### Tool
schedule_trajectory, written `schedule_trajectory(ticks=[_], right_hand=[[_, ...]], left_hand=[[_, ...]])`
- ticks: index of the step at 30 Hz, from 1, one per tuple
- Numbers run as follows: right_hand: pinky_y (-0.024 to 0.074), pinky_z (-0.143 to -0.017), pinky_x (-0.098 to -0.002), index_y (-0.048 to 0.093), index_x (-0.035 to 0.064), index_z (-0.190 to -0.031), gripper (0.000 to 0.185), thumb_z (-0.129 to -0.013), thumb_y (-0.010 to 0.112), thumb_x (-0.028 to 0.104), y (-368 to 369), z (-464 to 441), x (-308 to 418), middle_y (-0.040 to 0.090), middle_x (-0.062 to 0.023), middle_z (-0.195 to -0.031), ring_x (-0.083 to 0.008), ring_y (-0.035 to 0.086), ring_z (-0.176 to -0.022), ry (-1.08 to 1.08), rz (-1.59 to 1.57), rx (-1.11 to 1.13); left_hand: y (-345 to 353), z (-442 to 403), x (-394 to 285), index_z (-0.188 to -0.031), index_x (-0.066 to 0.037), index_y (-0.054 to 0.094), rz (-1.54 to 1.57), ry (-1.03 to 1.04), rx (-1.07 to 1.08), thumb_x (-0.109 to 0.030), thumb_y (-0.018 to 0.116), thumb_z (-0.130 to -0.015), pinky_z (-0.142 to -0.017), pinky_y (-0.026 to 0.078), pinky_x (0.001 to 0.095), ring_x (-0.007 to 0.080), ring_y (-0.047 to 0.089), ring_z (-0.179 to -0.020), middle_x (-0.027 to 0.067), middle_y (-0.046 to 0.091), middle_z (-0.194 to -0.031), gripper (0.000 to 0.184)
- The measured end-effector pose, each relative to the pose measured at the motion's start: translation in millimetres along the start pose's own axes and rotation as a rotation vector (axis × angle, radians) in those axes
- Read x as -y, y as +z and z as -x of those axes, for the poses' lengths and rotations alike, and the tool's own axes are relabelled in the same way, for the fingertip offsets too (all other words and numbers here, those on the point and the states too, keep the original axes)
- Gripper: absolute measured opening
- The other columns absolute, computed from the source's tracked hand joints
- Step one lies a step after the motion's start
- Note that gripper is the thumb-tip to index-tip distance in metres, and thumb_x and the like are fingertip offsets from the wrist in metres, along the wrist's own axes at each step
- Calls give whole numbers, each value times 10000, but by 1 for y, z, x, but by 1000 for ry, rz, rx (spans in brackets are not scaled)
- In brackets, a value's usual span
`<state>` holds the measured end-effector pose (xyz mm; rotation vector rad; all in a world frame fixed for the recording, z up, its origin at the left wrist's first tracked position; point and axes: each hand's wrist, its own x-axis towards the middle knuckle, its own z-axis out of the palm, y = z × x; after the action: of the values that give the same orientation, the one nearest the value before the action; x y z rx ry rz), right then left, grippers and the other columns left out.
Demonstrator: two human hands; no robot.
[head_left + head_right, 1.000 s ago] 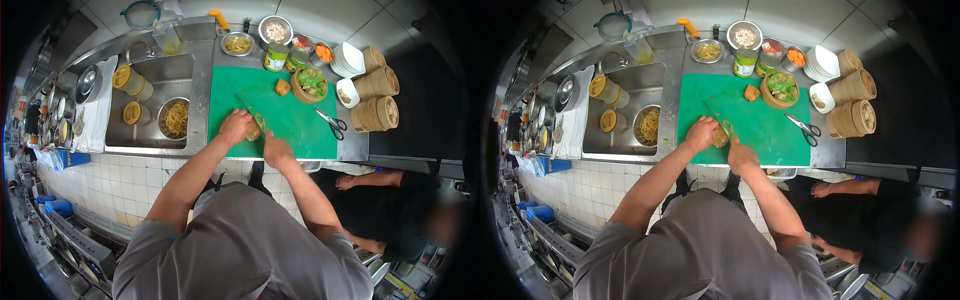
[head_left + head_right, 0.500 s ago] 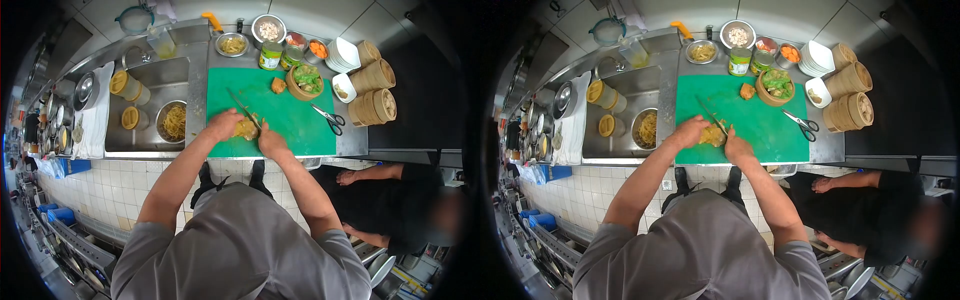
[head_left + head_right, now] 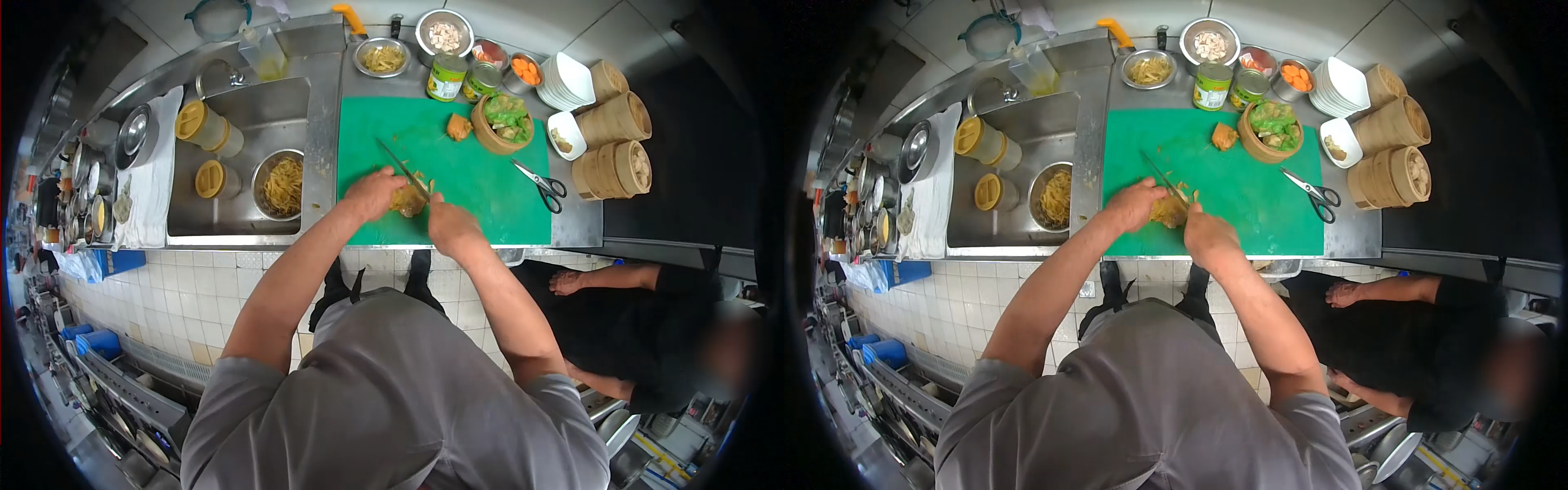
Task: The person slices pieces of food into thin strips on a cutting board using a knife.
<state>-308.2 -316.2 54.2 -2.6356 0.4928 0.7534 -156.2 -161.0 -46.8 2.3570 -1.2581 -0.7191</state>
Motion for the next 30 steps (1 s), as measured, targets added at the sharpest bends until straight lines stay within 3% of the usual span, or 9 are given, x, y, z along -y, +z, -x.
schedule_trajectory(ticks=[5, 8, 10, 15, 18, 22, 25, 30], right_hand=[[581, -956, -559, 535, -7, -1274, 275, -1016, 468, 63, 60, -20, -11, 748, -326, -1149, -483, 735, -1109, 73, -46, -47], [578, -956, -564, 532, -10, -1276, 278, -1018, 459, 63, 48, -46, -10, 744, -331, -1162, -486, 731, -1115, 24, -101, -83], [576, -957, -568, 529, -11, -1272, 277, -1017, 452, 62, 31, -40, -4, 743, -334, -1165, -489, 730, -1112, -15, -126, -83], [572, -948, -571, 530, -25, -1236, 254, -1007, 458, 57, 35, 2, -5, 731, -353, -1160, -504, 719, -1112, 42, -50, -14], [568, -956, -571, 531, -41, -1255, 275, -1005, 462, 52, 60, -26, -11, 731, -354, -1157, -504, 716, -1123, 58, -124, -50], [562, -966, -579, 516, -42, -1277, 294, -1005, 454, 51, 31, -40, -2, 725, -358, -1175, -506, 712, -1134, -44, -140, -96], [557, -971, -585, 499, -26, -1290, 297, -1007, 452, 49, 20, -8, 1, 713, -362, -1214, -503, 704, -1156, -2, -94, 14], [562, -979, -575, 496, -5, -1298, 293, -1017, 444, 58, 68, -31, -7, 739, -339, -1169, -489, 725, -1130, 46, -89, -47]], left_hand=[[-25, 11, -18, -1409, -189, 676, 45, -14, 75, -11, 640, -934, -1130, 520, 451, 384, 604, -1371, 192, 568, -1518, 508], [-7, 5, -7, -1411, -171, 672, 15, -17, 82, -9, 650, -934, -1138, 515, 449, 385, 598, -1382, 194, 556, -1544, 504], [5, 1, 1, -1369, -183, 703, -3, -23, -48, 88, 636, -867, -1089, 536, 431, 357, 624, -1315, 108, 609, -1423, 575], [-5, 7, -9, -1360, -187, 709, 33, -21, -38, 92, 637, -858, -1081, 542, 442, 366, 630, -1300, 111, 608, -1411, 579], [-10, 7, -13, -1353, -182, 710, 42, -32, -4, 93, 637, -855, -1074, 546, 446, 368, 632, -1294, 111, 611, -1393, 574], [-3, 3, -3, -1335, -174, 708, 1, -10, -5, 86, 642, -855, -1064, 550, 453, 366, 638, -1280, 110, 617, -1339, 550], [-6, 6, -9, -1326, -172, 706, 10, -29, -18, 79, 651, -850, -1042, 554, 460, 365, 644, -1258, 118, 616, -1308, 542], [-4, 7, -6, -1348, -173, 703, 23, -16, 5, 10, 657, -904, -1068, 548, 466, 366, 642, -1290, 135, 599, -1423, 483]])
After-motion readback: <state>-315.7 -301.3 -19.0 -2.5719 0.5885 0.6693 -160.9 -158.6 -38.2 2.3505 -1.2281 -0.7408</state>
